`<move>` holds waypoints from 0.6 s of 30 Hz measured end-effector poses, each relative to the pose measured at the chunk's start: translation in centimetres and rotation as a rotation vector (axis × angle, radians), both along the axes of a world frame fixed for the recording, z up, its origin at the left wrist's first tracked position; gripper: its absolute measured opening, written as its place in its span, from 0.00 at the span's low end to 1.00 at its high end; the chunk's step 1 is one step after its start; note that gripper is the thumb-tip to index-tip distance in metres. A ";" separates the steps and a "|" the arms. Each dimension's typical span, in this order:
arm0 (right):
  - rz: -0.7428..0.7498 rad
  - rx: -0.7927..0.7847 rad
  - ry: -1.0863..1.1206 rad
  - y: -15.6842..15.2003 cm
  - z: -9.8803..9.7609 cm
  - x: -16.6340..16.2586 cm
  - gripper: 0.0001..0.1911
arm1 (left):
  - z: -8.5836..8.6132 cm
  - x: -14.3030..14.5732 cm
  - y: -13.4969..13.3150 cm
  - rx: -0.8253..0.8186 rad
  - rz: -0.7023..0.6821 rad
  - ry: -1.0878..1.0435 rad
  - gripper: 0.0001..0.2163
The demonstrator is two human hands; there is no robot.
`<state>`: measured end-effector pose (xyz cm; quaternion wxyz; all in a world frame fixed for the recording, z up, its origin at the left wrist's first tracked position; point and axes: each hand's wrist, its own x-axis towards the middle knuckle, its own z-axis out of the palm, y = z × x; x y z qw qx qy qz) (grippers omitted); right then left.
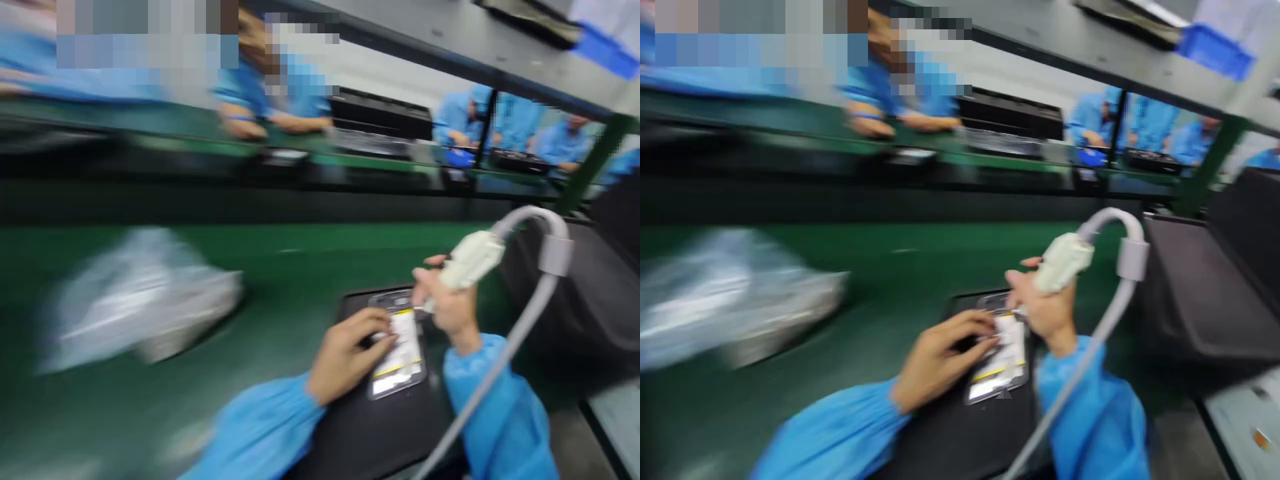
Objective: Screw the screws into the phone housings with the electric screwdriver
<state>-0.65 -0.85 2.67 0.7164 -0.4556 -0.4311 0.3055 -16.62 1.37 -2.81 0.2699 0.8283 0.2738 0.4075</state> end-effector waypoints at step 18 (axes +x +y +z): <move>0.149 0.036 0.059 -1.5 -0.9 -1.5 0.18 | -2.4 0.4 0.5 -0.156 -0.156 -0.011 0.04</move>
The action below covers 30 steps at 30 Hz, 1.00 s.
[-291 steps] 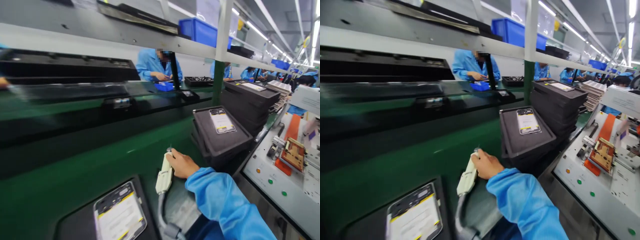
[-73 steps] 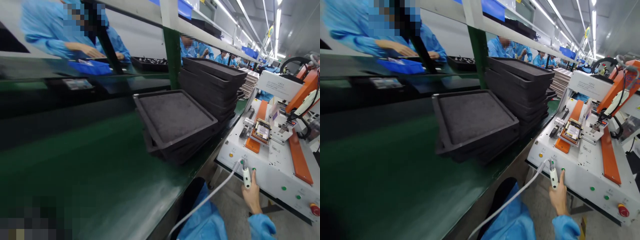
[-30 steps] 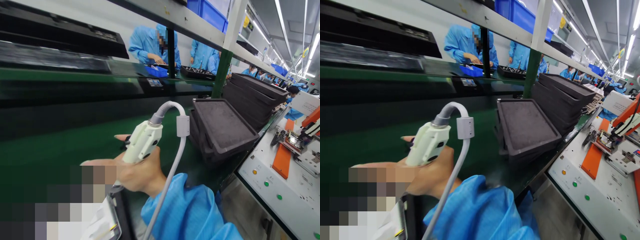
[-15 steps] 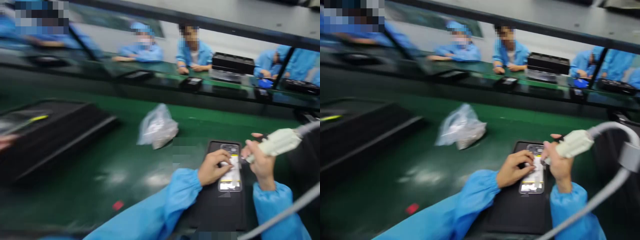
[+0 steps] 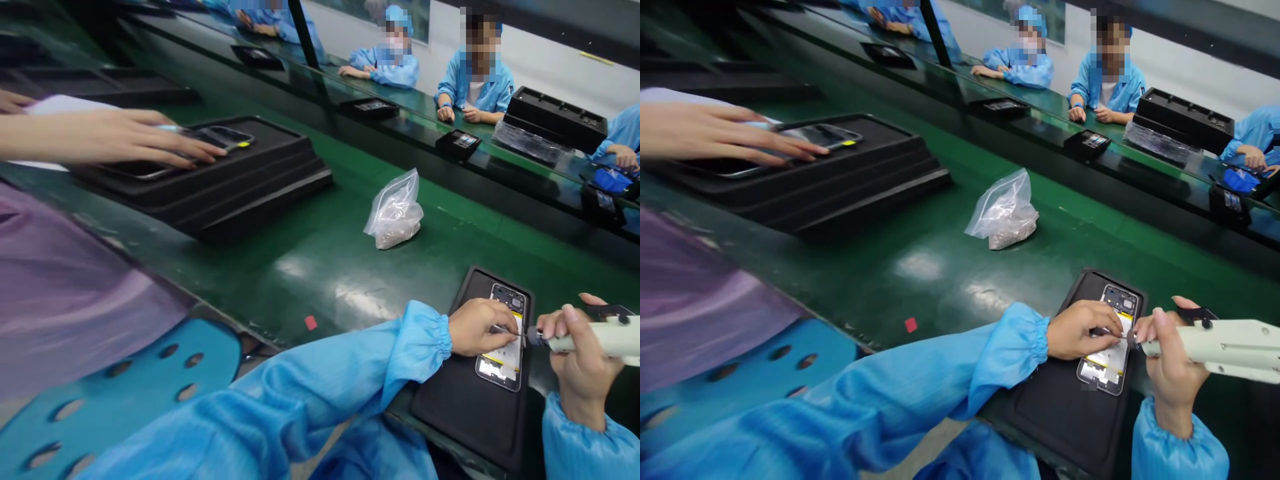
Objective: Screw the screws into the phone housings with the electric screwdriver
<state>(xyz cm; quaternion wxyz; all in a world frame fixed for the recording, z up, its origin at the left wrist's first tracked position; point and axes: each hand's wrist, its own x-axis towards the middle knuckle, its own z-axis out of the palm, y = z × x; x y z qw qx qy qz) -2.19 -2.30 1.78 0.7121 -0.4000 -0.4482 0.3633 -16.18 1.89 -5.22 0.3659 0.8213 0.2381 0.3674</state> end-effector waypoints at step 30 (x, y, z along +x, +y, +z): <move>0.012 -0.187 -0.291 -3.7 -1.5 1.6 0.19 | 1.3 -0.8 0.0 0.187 0.025 0.445 0.17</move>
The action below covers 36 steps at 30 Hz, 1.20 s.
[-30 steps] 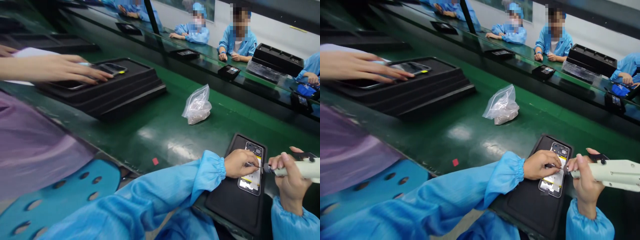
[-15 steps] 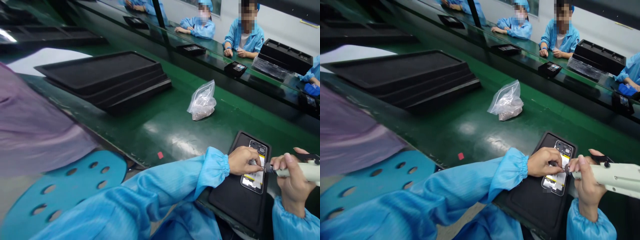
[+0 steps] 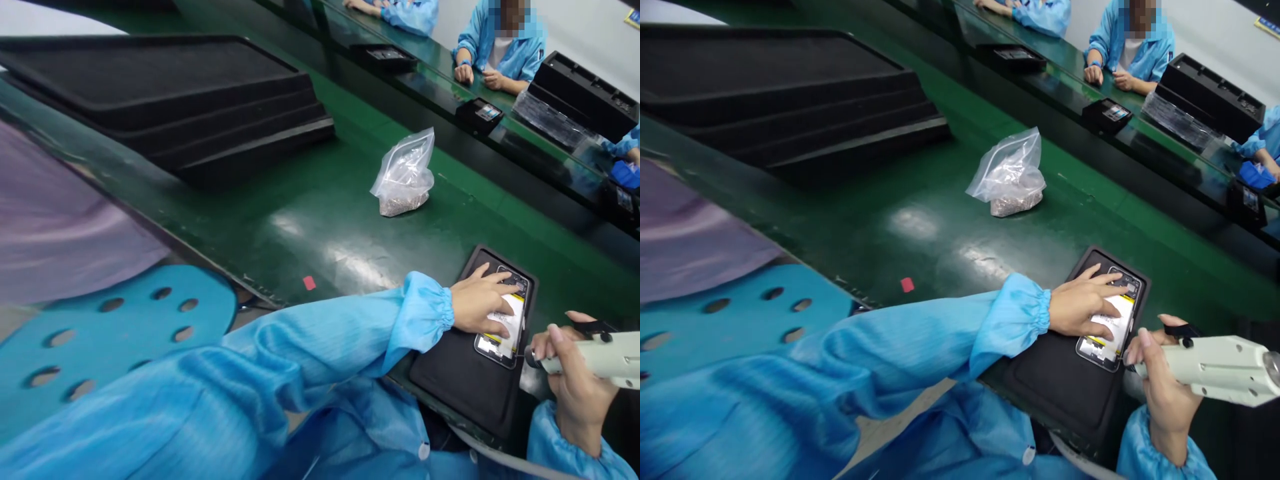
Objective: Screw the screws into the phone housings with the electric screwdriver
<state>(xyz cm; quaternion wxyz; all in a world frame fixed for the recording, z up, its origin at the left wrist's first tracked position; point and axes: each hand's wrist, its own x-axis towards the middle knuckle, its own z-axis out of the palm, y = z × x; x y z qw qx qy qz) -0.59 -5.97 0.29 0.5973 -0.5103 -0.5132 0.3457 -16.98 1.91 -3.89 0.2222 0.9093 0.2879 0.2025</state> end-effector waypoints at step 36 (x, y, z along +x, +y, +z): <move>0.016 0.160 0.172 0.5 0.6 -1.9 0.17 | 0.2 -0.1 -0.6 -0.044 -0.168 -0.192 0.02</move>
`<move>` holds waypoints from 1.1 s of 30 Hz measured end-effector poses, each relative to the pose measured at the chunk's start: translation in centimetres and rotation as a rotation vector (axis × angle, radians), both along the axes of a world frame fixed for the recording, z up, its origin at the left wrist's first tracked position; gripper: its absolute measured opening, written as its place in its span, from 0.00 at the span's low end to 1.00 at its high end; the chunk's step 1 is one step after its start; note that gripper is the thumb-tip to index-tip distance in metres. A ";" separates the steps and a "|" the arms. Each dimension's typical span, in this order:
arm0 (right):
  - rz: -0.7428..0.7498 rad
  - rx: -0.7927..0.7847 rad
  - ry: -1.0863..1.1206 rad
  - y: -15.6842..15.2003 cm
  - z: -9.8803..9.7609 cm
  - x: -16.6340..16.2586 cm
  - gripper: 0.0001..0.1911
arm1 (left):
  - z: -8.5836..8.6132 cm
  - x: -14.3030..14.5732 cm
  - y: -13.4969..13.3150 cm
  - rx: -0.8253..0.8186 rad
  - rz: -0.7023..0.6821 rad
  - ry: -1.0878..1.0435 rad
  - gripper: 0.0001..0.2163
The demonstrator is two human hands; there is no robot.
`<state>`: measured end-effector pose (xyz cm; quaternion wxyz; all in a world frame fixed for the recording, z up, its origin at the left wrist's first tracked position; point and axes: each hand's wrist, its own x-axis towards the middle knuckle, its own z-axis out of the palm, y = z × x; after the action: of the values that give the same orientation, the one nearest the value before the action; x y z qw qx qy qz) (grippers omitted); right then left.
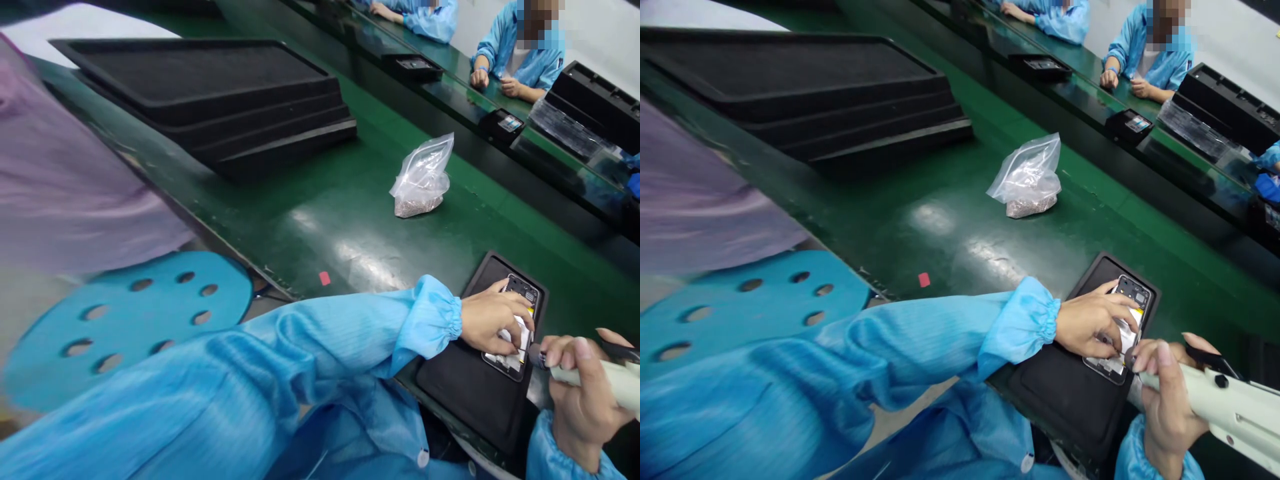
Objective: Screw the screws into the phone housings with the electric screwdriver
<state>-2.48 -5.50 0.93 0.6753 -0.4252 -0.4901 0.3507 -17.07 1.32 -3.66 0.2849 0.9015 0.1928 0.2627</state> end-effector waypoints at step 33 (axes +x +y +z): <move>-0.037 -0.219 -0.356 -0.8 -1.5 2.5 0.21 | 0.0 0.0 0.1 -0.117 0.039 0.063 0.17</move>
<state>0.02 -6.25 -0.57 0.5341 -0.5603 -0.5527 0.3088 -17.06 1.42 -3.71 0.3259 0.8871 0.2344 0.2278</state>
